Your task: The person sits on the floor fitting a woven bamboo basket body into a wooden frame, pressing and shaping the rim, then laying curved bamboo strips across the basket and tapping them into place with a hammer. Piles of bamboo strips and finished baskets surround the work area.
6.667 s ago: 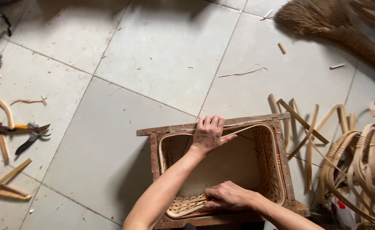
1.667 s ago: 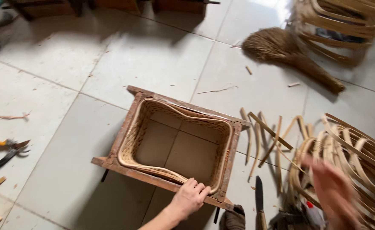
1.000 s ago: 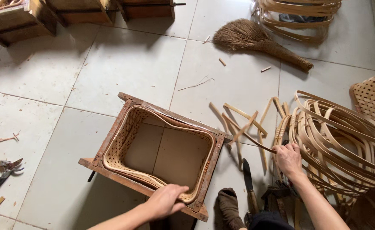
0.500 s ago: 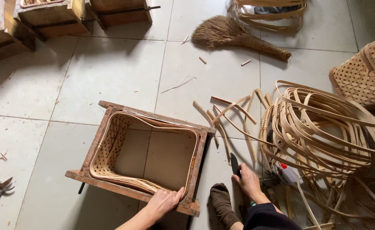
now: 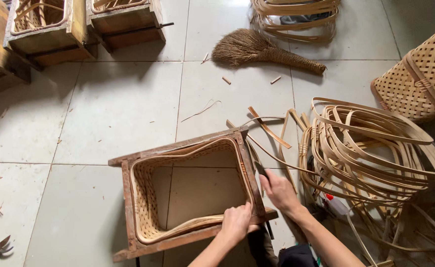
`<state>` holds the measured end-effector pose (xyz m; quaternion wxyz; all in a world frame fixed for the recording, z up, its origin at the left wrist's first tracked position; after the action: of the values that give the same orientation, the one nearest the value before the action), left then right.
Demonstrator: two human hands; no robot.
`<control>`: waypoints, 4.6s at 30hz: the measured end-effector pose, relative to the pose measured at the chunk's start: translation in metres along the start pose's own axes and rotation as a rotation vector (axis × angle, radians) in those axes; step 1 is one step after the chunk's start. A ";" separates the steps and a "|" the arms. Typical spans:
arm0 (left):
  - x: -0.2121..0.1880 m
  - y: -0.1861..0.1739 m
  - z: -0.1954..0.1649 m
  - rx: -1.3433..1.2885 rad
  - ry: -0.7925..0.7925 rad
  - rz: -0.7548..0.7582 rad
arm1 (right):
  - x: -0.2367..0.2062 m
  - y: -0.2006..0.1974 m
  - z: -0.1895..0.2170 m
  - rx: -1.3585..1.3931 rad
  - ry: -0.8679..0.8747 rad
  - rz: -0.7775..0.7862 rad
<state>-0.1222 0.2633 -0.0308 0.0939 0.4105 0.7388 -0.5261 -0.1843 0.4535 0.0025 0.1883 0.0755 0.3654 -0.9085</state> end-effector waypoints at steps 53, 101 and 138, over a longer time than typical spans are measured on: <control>0.000 0.026 0.005 -0.002 0.097 0.012 | -0.057 0.038 -0.128 -0.211 0.399 0.172; -0.115 -0.047 -0.019 -0.848 0.222 -0.875 | -0.008 -0.109 0.297 -0.971 -1.155 -0.335; -0.097 -0.015 -0.005 -1.187 -0.303 -0.749 | 0.137 0.166 0.235 -0.591 -0.322 0.525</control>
<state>-0.0691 0.2170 0.0373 0.2160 -0.0686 0.9704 -0.0836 -0.2438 0.1422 0.0289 0.4814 -0.0342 0.5444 -0.6861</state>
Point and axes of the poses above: each hand's wrist, its own x-axis towards the middle knuckle, its own y-axis out of the palm, z = x × y, the point moved 1 cm from there along x, towards the middle knuckle, and after that the axes turned 15 degrees about z, right-handed, at the moved point
